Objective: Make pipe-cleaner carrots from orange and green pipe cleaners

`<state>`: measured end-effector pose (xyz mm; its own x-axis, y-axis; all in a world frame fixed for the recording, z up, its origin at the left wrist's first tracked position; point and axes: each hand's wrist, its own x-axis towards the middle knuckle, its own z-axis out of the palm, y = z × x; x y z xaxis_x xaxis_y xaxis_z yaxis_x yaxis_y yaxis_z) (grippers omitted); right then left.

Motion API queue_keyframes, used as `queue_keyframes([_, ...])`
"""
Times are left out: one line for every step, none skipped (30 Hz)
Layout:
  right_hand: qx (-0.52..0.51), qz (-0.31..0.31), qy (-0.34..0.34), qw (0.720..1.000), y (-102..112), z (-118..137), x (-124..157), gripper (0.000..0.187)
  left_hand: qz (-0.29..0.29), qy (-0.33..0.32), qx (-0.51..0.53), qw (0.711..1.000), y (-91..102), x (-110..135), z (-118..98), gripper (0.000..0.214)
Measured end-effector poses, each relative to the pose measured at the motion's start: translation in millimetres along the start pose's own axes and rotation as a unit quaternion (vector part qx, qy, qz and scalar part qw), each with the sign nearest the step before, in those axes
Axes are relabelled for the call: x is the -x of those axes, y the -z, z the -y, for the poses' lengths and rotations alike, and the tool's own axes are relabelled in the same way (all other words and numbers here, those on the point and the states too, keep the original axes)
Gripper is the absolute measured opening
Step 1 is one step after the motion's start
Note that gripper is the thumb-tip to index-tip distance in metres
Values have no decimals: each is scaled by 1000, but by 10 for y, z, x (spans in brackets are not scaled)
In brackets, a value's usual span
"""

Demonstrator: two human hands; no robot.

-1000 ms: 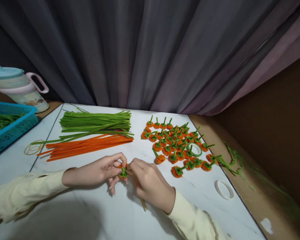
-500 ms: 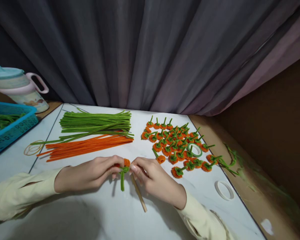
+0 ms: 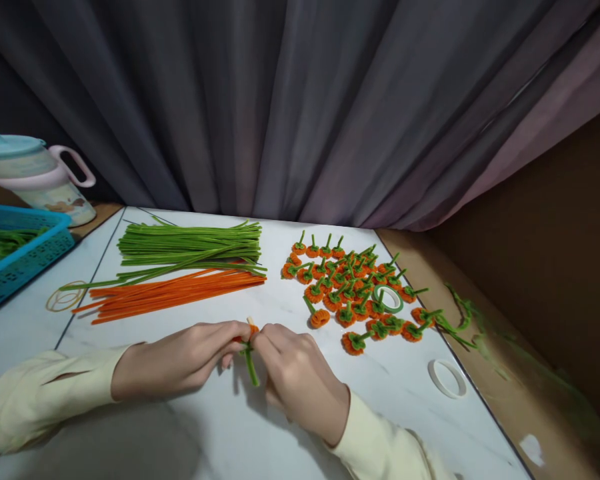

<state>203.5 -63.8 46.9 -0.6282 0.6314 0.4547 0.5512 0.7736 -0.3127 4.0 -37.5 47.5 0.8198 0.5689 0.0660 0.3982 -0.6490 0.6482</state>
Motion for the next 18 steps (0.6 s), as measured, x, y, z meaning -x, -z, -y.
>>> queue_keyframes([47,-13,30,998,3,11,-2,23,0,5,16,1000,-2,-1,-10,20])
queue_keyframes([87,-26,60,994,5,20,-6,24,0,10,31,999,-6,-3,-21,19])
queue_keyframes([117,-37,88,989,5,26,-9,25,0,14,46,999,-9,-5,-31,17])
queue_keyframes([138,-46,112,983,2,30,-11,25,0,18,61,998,-10,-8,-40,16])
queue_keyframes([147,-55,126,980,-4,30,-11,25,2,23,74,997,-6,-13,-49,15])
queue_keyframes([143,-60,123,980,-12,27,-8,24,4,29,83,996,3,-20,-56,14])
queue_keyframes([124,-61,102,985,-21,21,-5,23,9,35,89,995,21,-30,-62,13])
queue_keyframes([89,-59,67,992,-30,12,-3,22,13,40,92,995,47,-41,-66,12])
queue_keyframes([42,-54,26,997,-36,1,-2,21,18,42,92,995,81,-54,-69,13])
queue_keyframes([-12,-49,-14,999,-40,-13,-5,20,24,42,91,995,121,-67,-70,15])
queue_keyframes([-62,-43,-48,996,-41,-28,-10,20,26,38,89,995,164,-80,-70,18])
queue_keyframes([-103,-40,-71,991,-41,-43,-17,19,23,33,88,995,206,-91,-69,20])
queue_keyframes([-130,-39,-86,987,-42,-56,-24,18,8,31,86,996,241,-100,-68,22])
queue_keyframes([-144,-41,-96,984,-45,-67,-30,17,-16,35,79,996,266,-106,-67,24])
queue_keyframes([-148,-47,-104,982,-52,-75,-33,16,-45,47,68,996,278,-108,-66,25])
queue_keyframes([-148,-54,-107,982,-64,-79,-32,15,-73,59,53,994,276,-107,-64,26])
queue_keyframes([-145,-61,-107,982,-78,-80,-26,15,-91,70,35,993,260,-103,-63,27])
queue_keyframes([-142,-65,-105,982,-96,-77,-17,15,-94,77,19,992,234,-98,-62,27])
